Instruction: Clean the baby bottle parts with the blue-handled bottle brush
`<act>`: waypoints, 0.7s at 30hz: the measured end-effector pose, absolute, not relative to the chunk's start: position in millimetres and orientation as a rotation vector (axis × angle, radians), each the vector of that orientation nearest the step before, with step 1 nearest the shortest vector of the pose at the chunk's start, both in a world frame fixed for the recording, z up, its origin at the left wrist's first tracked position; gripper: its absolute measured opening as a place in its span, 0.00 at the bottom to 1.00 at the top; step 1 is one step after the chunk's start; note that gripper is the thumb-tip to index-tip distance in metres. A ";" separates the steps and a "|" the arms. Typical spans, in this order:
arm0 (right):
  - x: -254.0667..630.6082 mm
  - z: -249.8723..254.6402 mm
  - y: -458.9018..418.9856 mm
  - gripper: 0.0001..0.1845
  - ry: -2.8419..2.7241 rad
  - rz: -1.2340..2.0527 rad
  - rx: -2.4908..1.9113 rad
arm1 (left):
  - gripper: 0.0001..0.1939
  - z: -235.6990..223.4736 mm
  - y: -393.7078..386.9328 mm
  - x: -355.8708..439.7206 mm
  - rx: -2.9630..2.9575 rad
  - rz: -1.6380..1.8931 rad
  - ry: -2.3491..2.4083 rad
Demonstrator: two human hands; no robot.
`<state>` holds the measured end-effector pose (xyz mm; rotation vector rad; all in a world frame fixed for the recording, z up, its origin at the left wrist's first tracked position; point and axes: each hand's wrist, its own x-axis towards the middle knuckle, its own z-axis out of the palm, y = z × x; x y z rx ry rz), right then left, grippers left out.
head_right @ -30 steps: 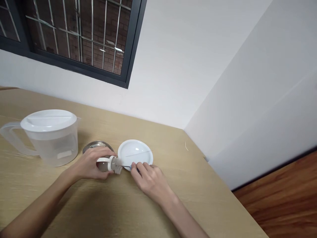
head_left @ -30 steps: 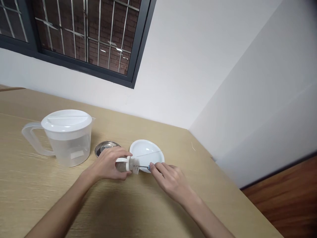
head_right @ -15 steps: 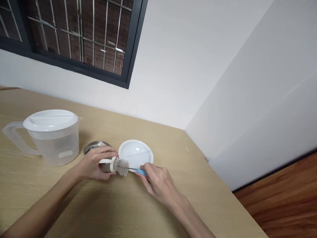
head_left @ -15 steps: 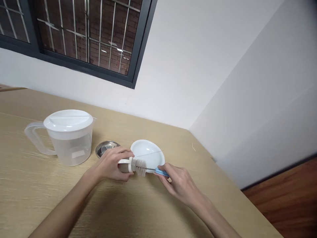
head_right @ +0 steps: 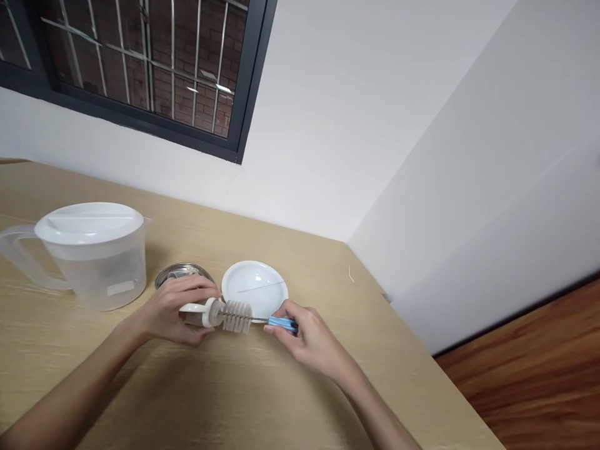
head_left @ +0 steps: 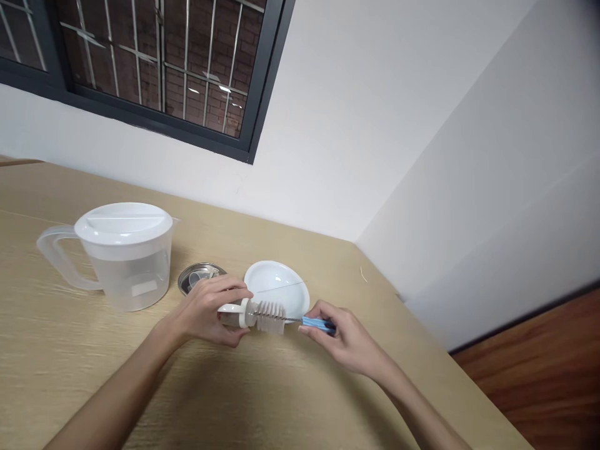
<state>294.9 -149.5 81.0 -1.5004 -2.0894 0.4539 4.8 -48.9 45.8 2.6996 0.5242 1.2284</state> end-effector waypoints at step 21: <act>307.2 115.0 -158.6 0.09 -2.433 0.030 -1.528 | 0.23 41.0 -55.7 12.3 2.677 1.086 0.442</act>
